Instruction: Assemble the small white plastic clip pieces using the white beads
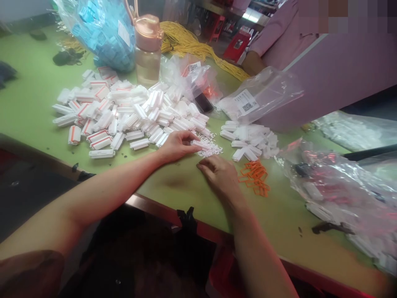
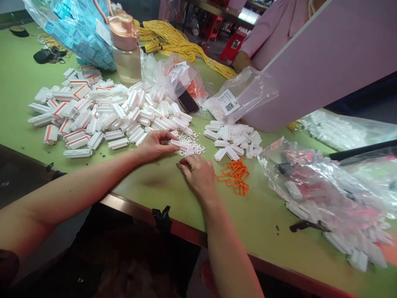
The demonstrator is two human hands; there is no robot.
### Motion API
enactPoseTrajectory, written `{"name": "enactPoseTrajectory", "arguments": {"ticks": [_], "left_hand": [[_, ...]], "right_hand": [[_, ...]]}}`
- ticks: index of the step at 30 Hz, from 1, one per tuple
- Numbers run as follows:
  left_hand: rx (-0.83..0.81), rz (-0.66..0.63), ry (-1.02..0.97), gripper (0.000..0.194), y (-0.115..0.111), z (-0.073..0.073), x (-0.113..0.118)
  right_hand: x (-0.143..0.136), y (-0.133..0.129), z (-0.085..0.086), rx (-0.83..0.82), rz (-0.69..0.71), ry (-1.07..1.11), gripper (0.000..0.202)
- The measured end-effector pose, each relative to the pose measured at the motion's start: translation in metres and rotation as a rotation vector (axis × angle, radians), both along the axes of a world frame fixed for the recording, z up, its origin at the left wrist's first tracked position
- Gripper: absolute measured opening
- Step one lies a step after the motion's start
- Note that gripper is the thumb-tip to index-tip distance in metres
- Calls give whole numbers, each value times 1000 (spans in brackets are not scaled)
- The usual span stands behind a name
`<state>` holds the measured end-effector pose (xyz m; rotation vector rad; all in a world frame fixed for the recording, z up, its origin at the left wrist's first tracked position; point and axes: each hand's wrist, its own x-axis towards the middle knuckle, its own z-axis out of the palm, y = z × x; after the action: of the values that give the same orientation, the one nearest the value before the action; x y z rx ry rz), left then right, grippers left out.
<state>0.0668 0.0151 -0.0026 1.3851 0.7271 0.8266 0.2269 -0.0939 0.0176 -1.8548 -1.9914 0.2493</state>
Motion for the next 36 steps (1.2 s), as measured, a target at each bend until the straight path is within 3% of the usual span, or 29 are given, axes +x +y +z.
{"name": "enactPoseTrajectory", "arguments": {"ticks": [6, 14, 19, 25, 30, 36], "left_hand": [[17, -9, 17, 41, 1, -1, 0], [-31, -164, 62, 35, -4, 1, -1], [22, -217, 96, 32, -8, 8, -2], [78, -230, 86, 31, -10, 11, -2], [91, -216, 82, 31, -10, 8, -2], [-81, -185, -18, 37, -8, -1, 1]], "right_hand": [[-2, 1, -3, 68, 55, -143, 19], [8, -2, 11, 136, -185, 410, 19], [4, 3, 5, 239, -101, 398, 17], [3, 5, 1, 251, -77, 382, 14], [1, 5, 2, 291, -58, 268, 15], [0, -1, 8, 427, -55, -170, 18]]}}
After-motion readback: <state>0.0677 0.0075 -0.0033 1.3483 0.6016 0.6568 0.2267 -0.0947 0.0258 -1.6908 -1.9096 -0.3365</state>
